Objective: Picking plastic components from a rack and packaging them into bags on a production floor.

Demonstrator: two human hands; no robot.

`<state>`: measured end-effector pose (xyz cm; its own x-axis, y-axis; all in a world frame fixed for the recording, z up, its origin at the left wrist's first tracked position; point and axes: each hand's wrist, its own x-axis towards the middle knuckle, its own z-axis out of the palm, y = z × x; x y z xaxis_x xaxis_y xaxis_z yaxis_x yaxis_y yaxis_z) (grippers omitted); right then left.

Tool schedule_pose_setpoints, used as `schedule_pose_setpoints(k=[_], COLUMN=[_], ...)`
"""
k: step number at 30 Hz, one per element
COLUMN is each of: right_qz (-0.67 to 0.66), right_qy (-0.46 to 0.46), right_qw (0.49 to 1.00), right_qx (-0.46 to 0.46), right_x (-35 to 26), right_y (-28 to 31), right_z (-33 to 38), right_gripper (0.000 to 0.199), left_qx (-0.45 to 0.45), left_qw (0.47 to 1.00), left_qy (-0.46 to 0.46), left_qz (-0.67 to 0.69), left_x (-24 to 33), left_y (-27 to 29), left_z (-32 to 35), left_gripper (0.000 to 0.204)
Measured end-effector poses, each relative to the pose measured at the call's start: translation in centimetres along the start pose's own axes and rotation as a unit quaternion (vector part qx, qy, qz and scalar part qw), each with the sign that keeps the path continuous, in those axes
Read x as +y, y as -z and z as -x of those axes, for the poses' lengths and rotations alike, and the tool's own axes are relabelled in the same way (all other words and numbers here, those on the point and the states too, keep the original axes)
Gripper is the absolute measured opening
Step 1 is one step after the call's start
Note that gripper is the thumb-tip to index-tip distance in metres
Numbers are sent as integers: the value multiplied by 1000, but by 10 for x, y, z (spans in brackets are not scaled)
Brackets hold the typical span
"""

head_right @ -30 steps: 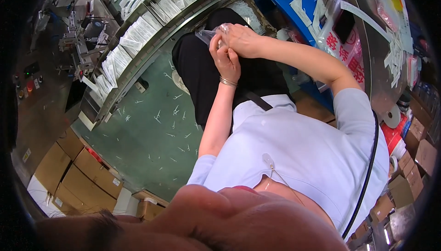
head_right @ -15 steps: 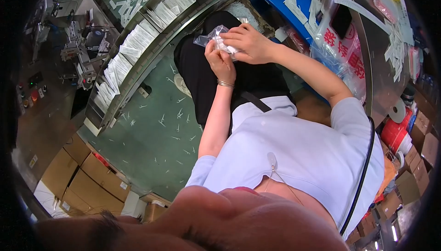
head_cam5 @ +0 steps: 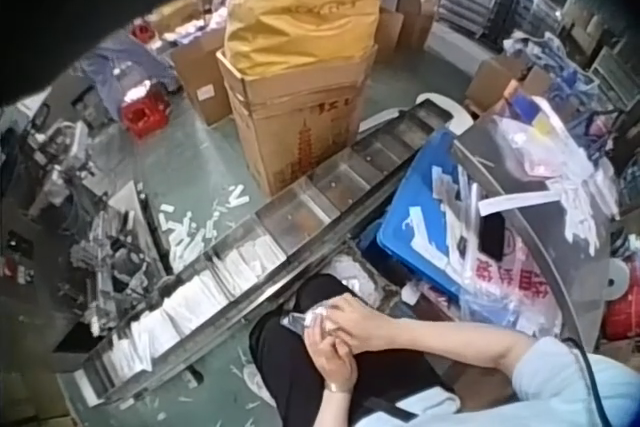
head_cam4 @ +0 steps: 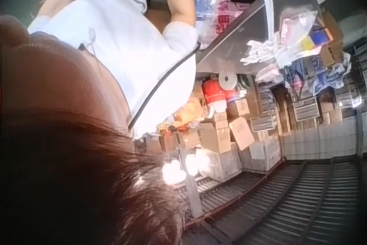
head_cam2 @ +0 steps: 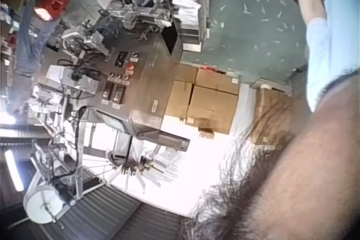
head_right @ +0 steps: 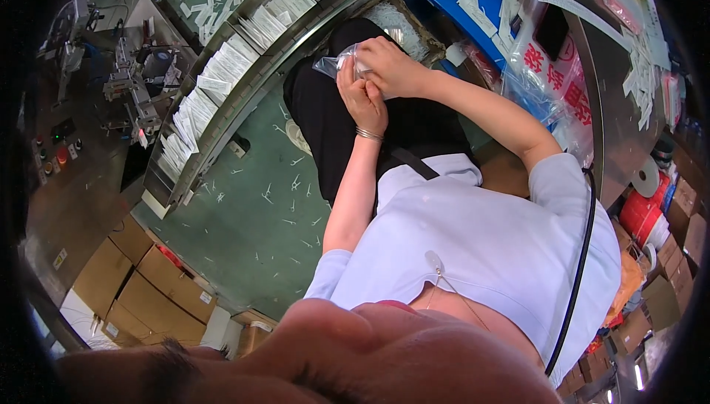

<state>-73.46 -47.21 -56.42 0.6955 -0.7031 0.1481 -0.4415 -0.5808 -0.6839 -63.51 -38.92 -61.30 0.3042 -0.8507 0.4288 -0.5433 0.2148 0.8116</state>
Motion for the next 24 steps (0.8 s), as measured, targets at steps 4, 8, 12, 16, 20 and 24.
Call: schedule_pose_setpoints(k=[4, 8, 12, 16, 20, 24], right_qz=[-200, -191, 0, -56, -140, -212], right_qy=[-43, -70, 66, 50, -23, -96], right_qw=[978, 978, 995, 996, 973, 931], right_qx=[35, 54, -70, -42, 183, 280], right_x=[2, 8, 11, 16, 2, -14], right_y=[4, -2, 8, 7, 11, -20], right_z=[0, 5, -12, -10, 9, 21], right_gripper=[19, 8, 2, 9, 15, 16], left_qx=[28, 31, -40, -22, -22, -33], left_qw=[999, 999, 996, 997, 998, 997], left_qy=[27, 16, -6, -6, -6, -5], left_qz=[18, 28, -81, -73, -58, -67], left_x=[-8, -5, -2, -8, -9, -2], left_y=[-3, -4, 2, -2, 0, 0], left_z=[4, 0, -2, 1, -1, -1], left_gripper=[5, 4, 4, 5, 8, 12])
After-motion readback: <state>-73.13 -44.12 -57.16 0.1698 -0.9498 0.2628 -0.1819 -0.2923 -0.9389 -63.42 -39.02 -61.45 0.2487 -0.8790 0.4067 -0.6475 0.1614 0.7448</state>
